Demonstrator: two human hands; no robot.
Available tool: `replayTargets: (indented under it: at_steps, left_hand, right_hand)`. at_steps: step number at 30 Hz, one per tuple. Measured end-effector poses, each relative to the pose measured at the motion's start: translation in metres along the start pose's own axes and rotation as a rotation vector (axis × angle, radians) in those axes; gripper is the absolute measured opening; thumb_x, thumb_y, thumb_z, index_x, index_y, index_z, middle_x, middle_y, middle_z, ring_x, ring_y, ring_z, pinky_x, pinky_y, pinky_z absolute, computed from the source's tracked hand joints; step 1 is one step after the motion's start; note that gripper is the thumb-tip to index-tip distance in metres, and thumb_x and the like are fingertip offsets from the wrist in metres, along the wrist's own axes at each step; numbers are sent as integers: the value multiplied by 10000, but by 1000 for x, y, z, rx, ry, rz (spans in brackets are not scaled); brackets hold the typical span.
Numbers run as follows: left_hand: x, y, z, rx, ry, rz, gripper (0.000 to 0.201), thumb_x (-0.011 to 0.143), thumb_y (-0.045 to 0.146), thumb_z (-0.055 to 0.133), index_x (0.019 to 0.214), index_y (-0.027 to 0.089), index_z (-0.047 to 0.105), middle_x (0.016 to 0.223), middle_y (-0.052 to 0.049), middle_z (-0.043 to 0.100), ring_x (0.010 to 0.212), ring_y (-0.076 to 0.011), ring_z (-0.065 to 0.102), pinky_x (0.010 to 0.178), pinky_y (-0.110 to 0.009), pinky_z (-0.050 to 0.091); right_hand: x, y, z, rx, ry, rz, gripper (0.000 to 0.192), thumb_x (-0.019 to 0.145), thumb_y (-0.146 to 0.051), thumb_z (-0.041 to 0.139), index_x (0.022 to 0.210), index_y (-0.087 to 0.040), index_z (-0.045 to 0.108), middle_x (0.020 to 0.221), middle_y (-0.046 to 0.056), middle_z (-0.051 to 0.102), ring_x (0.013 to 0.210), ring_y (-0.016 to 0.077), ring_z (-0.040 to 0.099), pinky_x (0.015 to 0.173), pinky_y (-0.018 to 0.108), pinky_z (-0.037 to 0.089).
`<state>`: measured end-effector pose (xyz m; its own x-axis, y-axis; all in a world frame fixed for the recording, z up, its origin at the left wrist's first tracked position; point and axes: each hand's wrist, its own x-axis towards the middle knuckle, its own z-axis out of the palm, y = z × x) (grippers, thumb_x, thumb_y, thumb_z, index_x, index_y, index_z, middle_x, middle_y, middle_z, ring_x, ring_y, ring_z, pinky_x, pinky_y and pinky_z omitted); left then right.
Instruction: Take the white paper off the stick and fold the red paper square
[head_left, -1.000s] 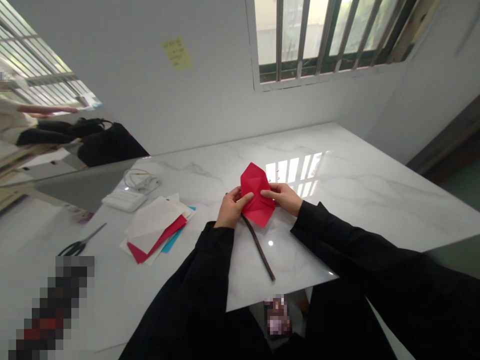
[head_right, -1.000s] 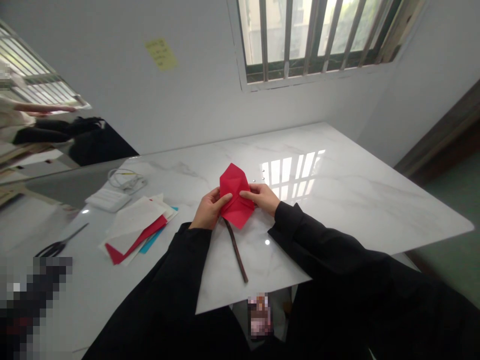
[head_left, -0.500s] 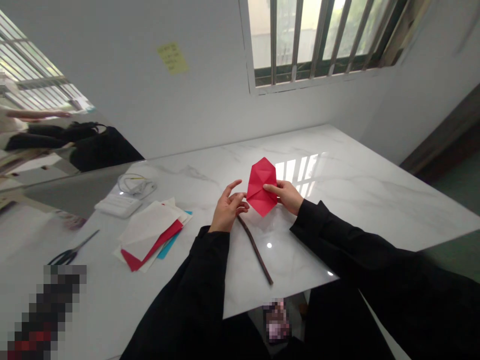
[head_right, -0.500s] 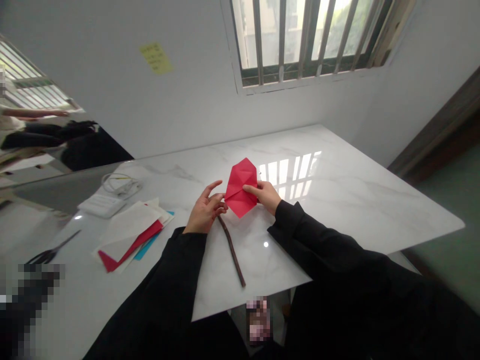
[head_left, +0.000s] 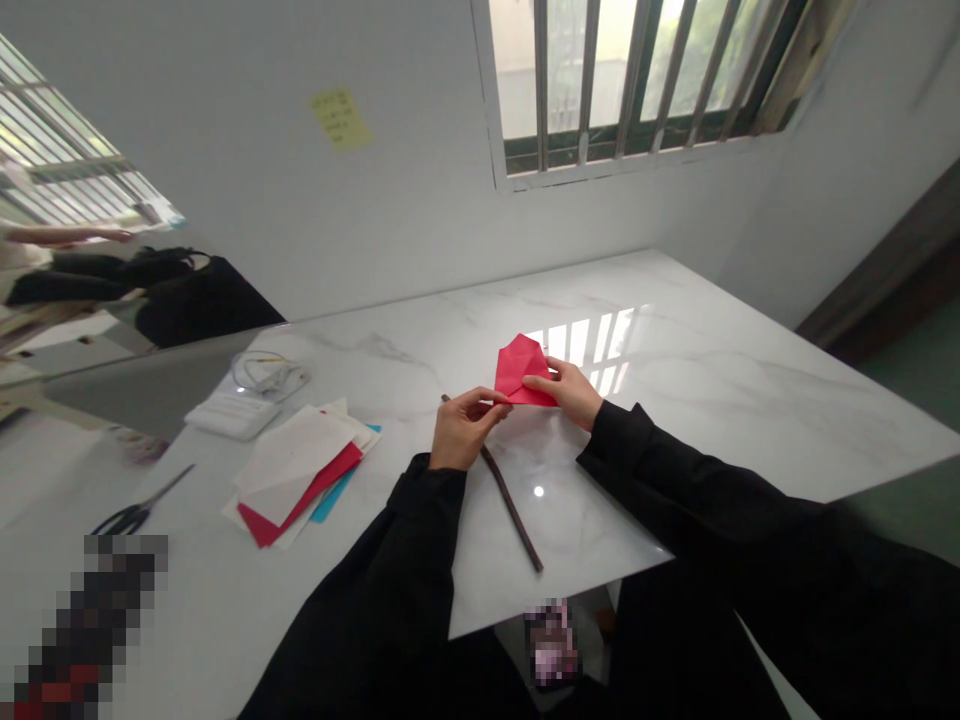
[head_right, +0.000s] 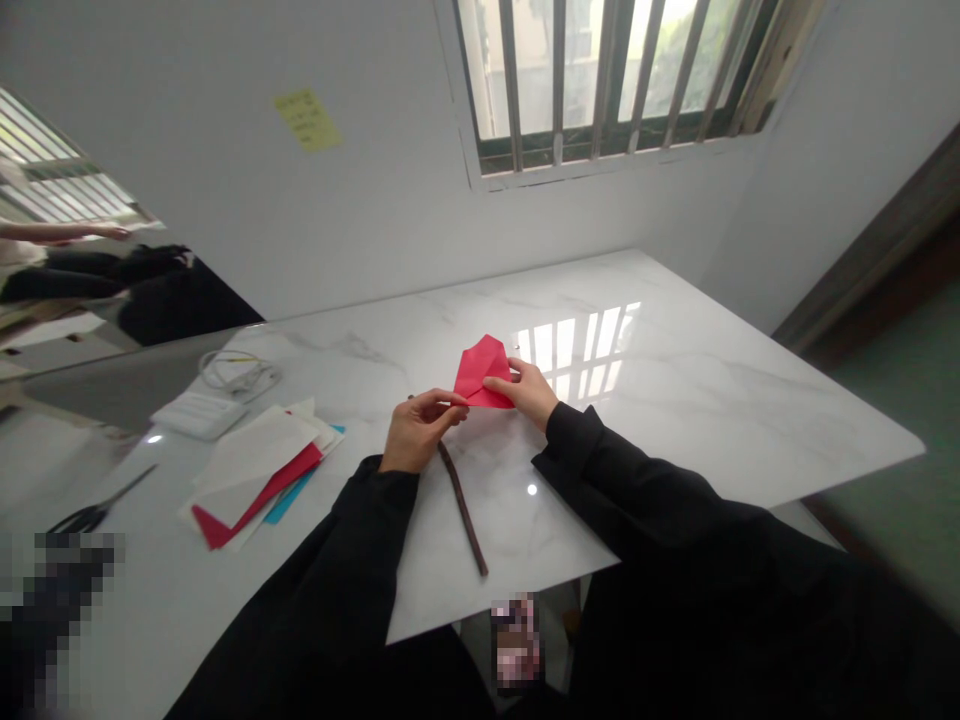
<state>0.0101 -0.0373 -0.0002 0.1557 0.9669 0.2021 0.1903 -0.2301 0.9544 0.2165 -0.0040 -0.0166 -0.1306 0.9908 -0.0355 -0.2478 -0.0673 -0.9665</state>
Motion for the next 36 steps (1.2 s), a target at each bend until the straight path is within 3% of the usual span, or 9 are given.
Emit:
replayTargets:
  at_steps: [5, 11, 15, 17, 19, 24, 27, 30, 36]
  left_hand:
    - [2, -1, 3, -51, 79, -7, 335, 738, 477, 912, 828, 183, 777, 646, -27, 721, 609, -181, 680, 606, -279, 524]
    - [5, -3, 0, -67, 176, -24, 352, 761, 472, 889, 903, 170, 776, 726, -39, 740, 698, -199, 728, 698, -298, 571]
    - [4, 4, -2, -130, 118, -17, 555, 714, 413, 913, 1189, 189, 736, 1149, -95, 752, 822, -185, 746, 815, -329, 612]
    - [3, 9, -4, -223, 40, -21, 784, 717, 411, 903, 1431, 268, 612, 1398, -118, 652, 944, -203, 752, 886, -364, 620]
    - [4, 12, -9, -332, -13, -52, 875, 781, 488, 838, 1564, 355, 471, 1486, -115, 593, 1040, -231, 745, 920, -397, 620]
    - [9, 10, -17, -424, 105, -152, 810, 868, 683, 692, 1589, 431, 419, 1362, -75, 688, 948, -211, 751, 795, -333, 616]
    - [9, 5, -15, -370, 126, -153, 900, 805, 539, 823, 1593, 364, 426, 1137, -42, 744, 845, -172, 738, 738, -285, 592]
    - [8, 0, -9, -347, 108, -132, 981, 725, 409, 894, 1586, 286, 439, 976, -15, 744, 837, -182, 740, 749, -293, 599]
    - [9, -10, -5, -375, 70, -172, 963, 679, 417, 936, 1504, 194, 491, 1109, -118, 792, 965, -276, 774, 872, -404, 624]
  right_hand:
    - [-1, -2, -1, -17, 18, 23, 776, 776, -330, 890, 1454, -236, 525, 950, 56, 803, 768, 190, 757, 692, 302, 605]
    - [-5, -11, -1, 7, -41, -11, 798, 783, -353, 877, 1495, -274, 527, 995, 48, 778, 725, 158, 715, 695, 307, 609]
    - [-3, -10, -1, -21, -22, -42, 742, 728, -340, 891, 1405, -244, 601, 965, 37, 747, 751, 157, 695, 662, 284, 590]
    - [-2, -10, -1, -55, -11, -71, 736, 716, -327, 880, 1393, -237, 604, 939, 24, 731, 737, 154, 678, 625, 268, 564]
    - [-1, -10, -3, -103, -20, -117, 733, 722, -313, 855, 1402, -238, 593, 928, 17, 721, 701, 147, 652, 587, 261, 529]
    - [-2, -12, -4, -229, -111, -255, 607, 783, -278, 764, 1372, -234, 625, 928, 27, 725, 737, 170, 650, 694, 326, 551]
    - [-5, -14, -2, -305, -149, -321, 498, 822, -255, 708, 1317, -223, 668, 930, 33, 730, 840, 195, 669, 783, 346, 542]
    - [-8, -14, 1, -314, -195, -323, 424, 846, -258, 680, 1267, -216, 675, 907, 22, 721, 753, 166, 630, 706, 313, 505]
    - [-12, -12, 6, -304, -207, -319, 201, 855, -300, 712, 1016, -216, 627, 786, -18, 677, 660, 134, 570, 630, 275, 440]
